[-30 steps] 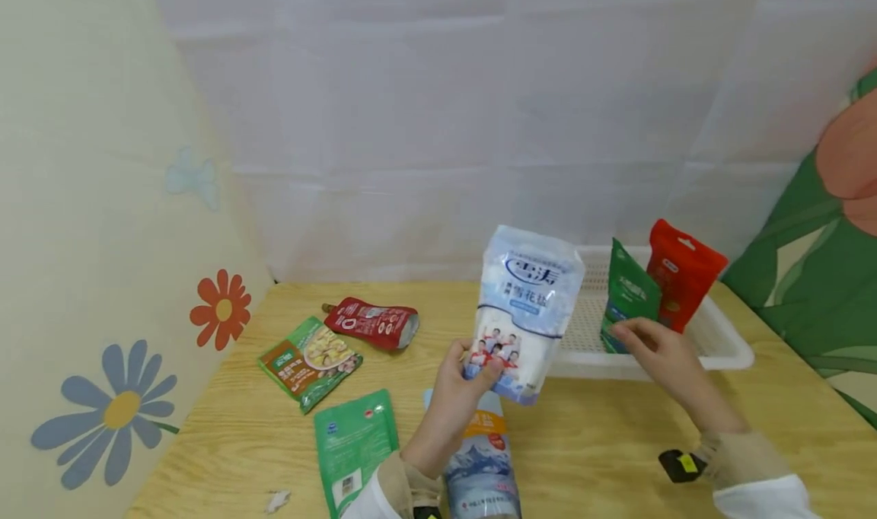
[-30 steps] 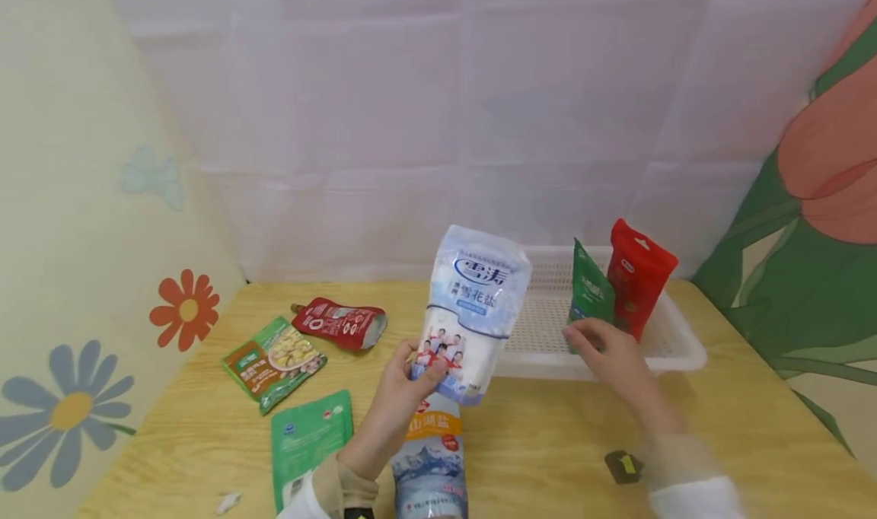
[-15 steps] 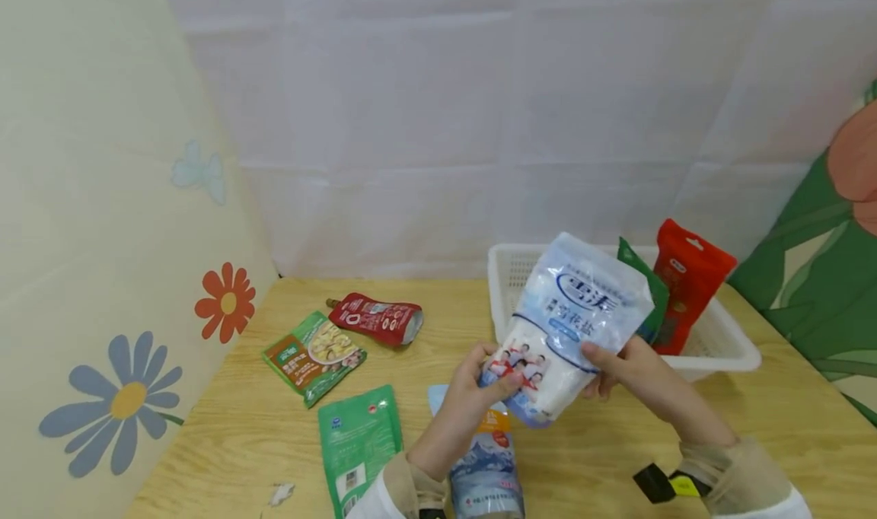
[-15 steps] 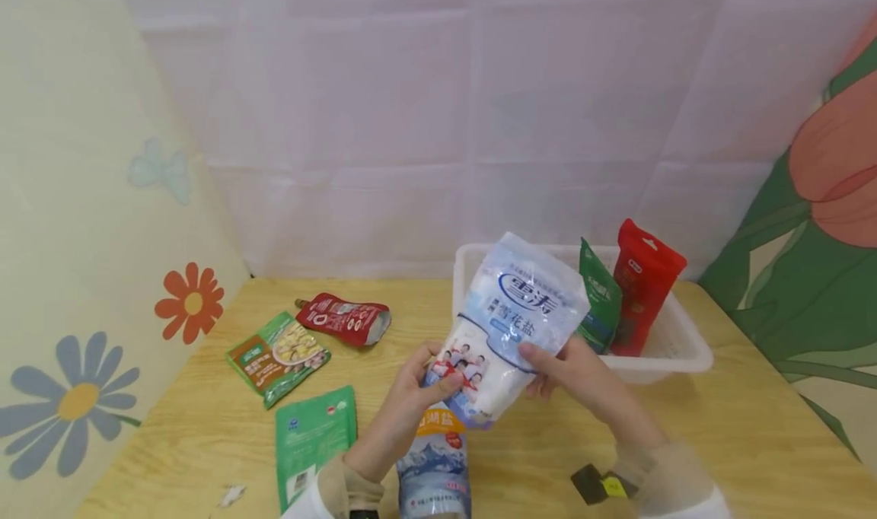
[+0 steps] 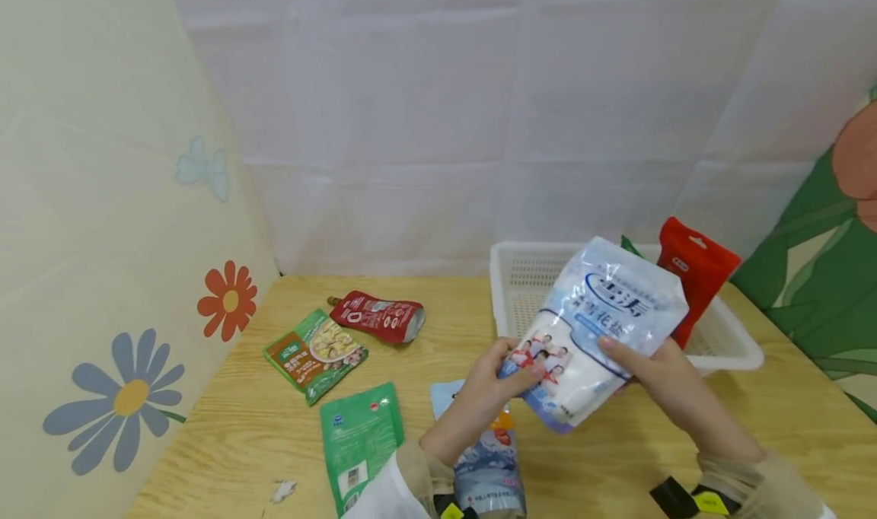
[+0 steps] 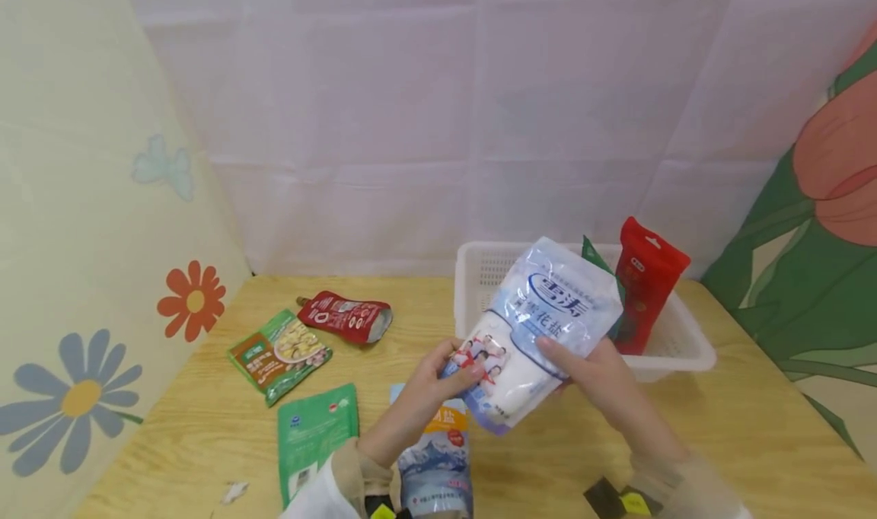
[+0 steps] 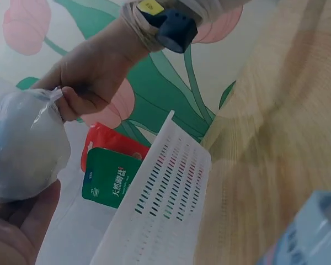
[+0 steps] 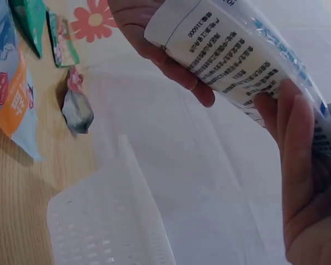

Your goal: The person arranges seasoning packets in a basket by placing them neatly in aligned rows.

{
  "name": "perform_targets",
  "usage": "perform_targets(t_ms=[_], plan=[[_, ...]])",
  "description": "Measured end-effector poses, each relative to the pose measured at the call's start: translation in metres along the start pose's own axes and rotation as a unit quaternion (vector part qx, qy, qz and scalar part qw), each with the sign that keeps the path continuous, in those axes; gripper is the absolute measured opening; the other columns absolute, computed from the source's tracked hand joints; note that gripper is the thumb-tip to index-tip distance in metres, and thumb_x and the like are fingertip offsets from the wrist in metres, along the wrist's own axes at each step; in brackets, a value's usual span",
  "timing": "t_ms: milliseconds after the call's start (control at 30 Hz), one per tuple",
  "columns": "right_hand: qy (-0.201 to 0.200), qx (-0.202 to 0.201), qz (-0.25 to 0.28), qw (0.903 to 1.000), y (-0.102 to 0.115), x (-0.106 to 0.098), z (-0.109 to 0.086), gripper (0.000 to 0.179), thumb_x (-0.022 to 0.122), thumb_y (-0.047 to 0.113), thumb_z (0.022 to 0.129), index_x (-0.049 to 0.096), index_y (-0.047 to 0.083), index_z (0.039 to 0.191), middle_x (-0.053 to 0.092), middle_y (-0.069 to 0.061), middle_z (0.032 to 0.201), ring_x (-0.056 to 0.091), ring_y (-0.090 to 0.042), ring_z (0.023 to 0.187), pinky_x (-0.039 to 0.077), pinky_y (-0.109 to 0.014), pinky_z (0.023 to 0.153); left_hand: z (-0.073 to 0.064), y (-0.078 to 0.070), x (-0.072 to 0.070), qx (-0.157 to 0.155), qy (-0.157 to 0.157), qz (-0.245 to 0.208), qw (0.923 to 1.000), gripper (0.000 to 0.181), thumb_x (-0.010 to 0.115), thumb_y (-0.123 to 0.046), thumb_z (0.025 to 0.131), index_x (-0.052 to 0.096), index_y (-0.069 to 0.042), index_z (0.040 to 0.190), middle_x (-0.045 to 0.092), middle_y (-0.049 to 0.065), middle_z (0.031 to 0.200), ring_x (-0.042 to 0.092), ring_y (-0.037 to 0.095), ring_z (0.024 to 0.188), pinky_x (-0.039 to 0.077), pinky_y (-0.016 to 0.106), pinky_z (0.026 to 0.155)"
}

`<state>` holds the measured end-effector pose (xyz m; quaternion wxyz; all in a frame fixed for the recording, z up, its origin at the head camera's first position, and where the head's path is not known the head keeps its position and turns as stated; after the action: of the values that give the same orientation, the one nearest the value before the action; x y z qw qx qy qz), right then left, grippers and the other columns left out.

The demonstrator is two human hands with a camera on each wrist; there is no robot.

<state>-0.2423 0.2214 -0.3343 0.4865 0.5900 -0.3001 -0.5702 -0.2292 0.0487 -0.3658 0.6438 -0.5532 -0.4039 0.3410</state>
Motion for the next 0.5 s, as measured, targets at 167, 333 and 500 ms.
perform_targets(t_ms=[167, 333, 500], plan=[[-0.007, -0.018, -0.014, 0.9997, 0.006, -0.011, -0.003, 0.032, 0.045, 0.012, 0.100, 0.044, 0.039, 0.119, 0.066, 0.026, 0.097, 0.069, -0.005, 0.079, 0.055, -0.028, 0.061, 0.010, -0.004, 0.007, 0.000, 0.051, 0.108, 0.9928, 0.031, 0.057, -0.028, 0.095, 0.051, -0.008, 0.118, 0.068, 0.015, 0.107, 0.062, 0.003, 0.083, 0.052, 0.021, 0.077], [-0.025, -0.046, -0.039, 0.9979, 0.016, -0.027, -0.008, 0.040, 0.046, 0.006, 0.099, 0.043, 0.041, 0.119, 0.066, 0.026, 0.096, 0.069, -0.004, 0.076, 0.054, -0.028, 0.056, 0.028, -0.004, 0.005, 0.032, 0.044, 0.286, 0.9566, 0.041, 0.034, -0.045, 0.102, 0.053, -0.016, 0.125, 0.067, 0.006, 0.111, 0.062, 0.005, 0.092, 0.051, 0.023, 0.081], [-0.078, -0.076, -0.025, 0.9938, 0.027, -0.055, -0.013, 0.041, 0.047, 0.002, 0.097, 0.047, 0.037, 0.117, 0.067, 0.024, 0.091, 0.068, -0.004, 0.067, 0.052, -0.025, 0.050, 0.054, 0.000, 0.005, 0.064, -0.016, 0.562, 0.8247, 0.056, 0.017, -0.048, 0.103, 0.056, -0.017, 0.130, 0.064, 0.000, 0.126, 0.058, 0.015, 0.119, 0.043, 0.033, 0.106]])
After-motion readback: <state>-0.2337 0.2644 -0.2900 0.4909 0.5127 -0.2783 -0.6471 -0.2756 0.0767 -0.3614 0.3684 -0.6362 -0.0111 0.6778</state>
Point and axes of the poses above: each hand's wrist, its own z-axis towards the middle knuckle, its own x-axis out of the palm, y = z × x, the point moved 10 cm from there along z, towards the middle knuckle
